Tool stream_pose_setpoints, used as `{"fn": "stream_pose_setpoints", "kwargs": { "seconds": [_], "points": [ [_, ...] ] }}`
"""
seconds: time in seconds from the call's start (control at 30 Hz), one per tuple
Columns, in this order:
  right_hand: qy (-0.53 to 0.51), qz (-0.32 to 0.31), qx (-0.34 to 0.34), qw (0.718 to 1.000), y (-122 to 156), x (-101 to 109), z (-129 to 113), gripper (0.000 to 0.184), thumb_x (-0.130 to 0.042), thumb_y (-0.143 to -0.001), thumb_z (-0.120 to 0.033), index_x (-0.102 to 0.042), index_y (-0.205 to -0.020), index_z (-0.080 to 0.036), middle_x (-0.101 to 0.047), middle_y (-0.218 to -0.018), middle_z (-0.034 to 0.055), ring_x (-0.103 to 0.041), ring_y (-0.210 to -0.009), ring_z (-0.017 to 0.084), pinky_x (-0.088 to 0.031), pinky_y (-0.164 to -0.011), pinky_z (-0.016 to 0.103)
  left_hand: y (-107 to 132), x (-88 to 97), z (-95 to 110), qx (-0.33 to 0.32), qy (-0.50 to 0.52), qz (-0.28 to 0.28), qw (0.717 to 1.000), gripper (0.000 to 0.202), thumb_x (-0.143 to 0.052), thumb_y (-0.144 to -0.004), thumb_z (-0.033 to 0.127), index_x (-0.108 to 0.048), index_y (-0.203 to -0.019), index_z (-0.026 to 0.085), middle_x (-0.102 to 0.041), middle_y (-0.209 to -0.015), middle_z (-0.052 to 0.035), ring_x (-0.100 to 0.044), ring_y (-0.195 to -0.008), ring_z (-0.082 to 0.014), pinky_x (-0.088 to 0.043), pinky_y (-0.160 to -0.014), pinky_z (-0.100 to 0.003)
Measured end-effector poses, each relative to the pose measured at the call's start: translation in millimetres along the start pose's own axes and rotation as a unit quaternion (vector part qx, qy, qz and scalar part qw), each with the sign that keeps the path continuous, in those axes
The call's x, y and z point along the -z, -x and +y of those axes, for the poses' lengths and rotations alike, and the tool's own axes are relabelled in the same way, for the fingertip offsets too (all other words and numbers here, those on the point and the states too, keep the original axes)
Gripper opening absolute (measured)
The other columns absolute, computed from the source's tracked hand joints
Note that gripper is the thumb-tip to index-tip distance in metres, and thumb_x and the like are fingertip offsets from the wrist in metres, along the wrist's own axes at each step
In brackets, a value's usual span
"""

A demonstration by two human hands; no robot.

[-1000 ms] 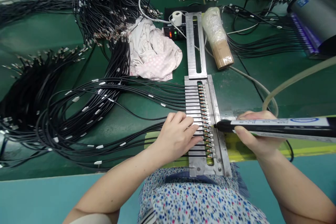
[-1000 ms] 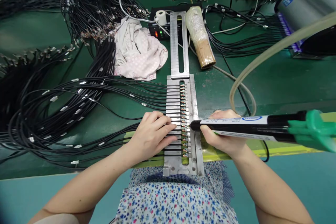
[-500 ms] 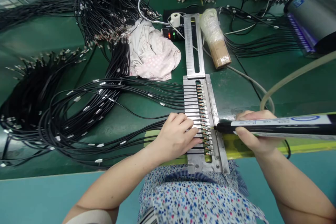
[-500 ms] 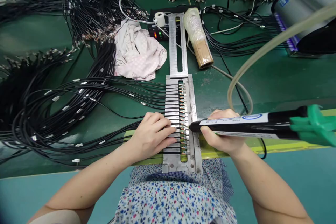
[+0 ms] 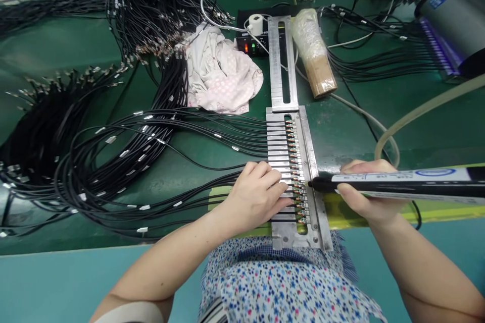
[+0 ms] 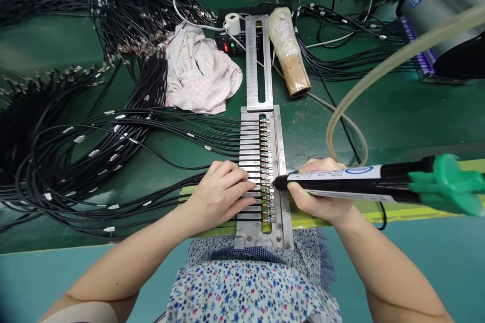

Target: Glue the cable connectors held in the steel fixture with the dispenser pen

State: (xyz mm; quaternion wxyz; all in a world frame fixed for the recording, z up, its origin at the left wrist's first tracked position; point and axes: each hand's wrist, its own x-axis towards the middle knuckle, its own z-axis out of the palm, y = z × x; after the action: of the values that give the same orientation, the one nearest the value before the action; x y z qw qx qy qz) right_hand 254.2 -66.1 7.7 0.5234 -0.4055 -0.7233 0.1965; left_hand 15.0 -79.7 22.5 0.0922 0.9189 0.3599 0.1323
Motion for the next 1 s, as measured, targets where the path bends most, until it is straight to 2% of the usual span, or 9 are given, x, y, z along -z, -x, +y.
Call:
{"fn": "stream_pose_setpoints", "kwargs": {
  "seconds": [0.5, 0.63, 0.7, 0.8, 1.0],
  "points": [
    [-0.050, -0.022, 0.002, 0.999, -2.4, 0.4, -0.6, 0.025, -0.068, -0.065, -0.020, -0.055, -0.086, -0.025, -0.058, -0.059, -0.0031, -0.059, -0.052, 0.016, -0.048, -0.041, 0.029, -0.8, 1.1, -0.1, 0.003, 0.007, -0.001, 1.000, 0.026, -0.048, -0.091, 0.037, -0.063, -0.091, 0.015, -0.057, -0.082, -0.0049, -0.045, -0.085, -0.0205, -0.029, -0.070, -0.034],
    [-0.038, -0.037, -0.007, 0.999, -4.1, 0.9, -2.5, 0.016, -0.067, -0.066, -0.021, -0.055, -0.076, -0.024, -0.055, -0.053, -0.0029, -0.058, -0.048, 0.017, -0.046, -0.039, 0.029, -0.6, 0.4, -0.5, 0.003, 0.011, -0.002, 1.000, 0.027, -0.048, -0.091, 0.037, -0.063, -0.092, 0.016, -0.058, -0.083, -0.0051, -0.045, -0.085, -0.0206, -0.029, -0.070, -0.035],
    [-0.036, -0.031, -0.013, 0.999, -4.0, 0.9, -2.9, 0.016, -0.068, -0.066, -0.021, -0.055, -0.075, -0.025, -0.054, -0.053, -0.0024, -0.058, -0.048, 0.018, -0.046, -0.039, 0.030, -0.3, 0.2, -0.8, 0.004, 0.013, -0.004, 1.000, 0.028, -0.046, -0.092, 0.037, -0.063, -0.092, 0.015, -0.058, -0.084, -0.0053, -0.045, -0.085, -0.0207, -0.029, -0.070, -0.035],
    [-0.044, 0.000, -0.012, 0.999, -1.5, 0.4, -1.1, 0.024, -0.070, -0.065, -0.021, -0.057, -0.084, -0.027, -0.056, -0.058, -0.0015, -0.058, -0.051, 0.019, -0.047, -0.041, 0.033, -0.1, 0.1, -0.9, 0.005, 0.014, -0.004, 1.000, 0.029, -0.045, -0.092, 0.037, -0.063, -0.093, 0.015, -0.059, -0.085, -0.0053, -0.045, -0.085, -0.0210, -0.029, -0.070, -0.035],
    [-0.049, 0.002, -0.015, 0.999, 0.5, -0.8, 1.1, 0.025, -0.070, -0.065, -0.020, -0.057, -0.086, -0.028, -0.057, -0.060, -0.0013, -0.058, -0.052, 0.019, -0.047, -0.041, 0.034, -0.8, 0.4, 0.1, 0.005, 0.014, -0.005, 1.000, 0.028, -0.045, -0.092, 0.037, -0.063, -0.093, 0.015, -0.059, -0.085, -0.0055, -0.045, -0.085, -0.0210, -0.029, -0.071, -0.035]
  ]
}}
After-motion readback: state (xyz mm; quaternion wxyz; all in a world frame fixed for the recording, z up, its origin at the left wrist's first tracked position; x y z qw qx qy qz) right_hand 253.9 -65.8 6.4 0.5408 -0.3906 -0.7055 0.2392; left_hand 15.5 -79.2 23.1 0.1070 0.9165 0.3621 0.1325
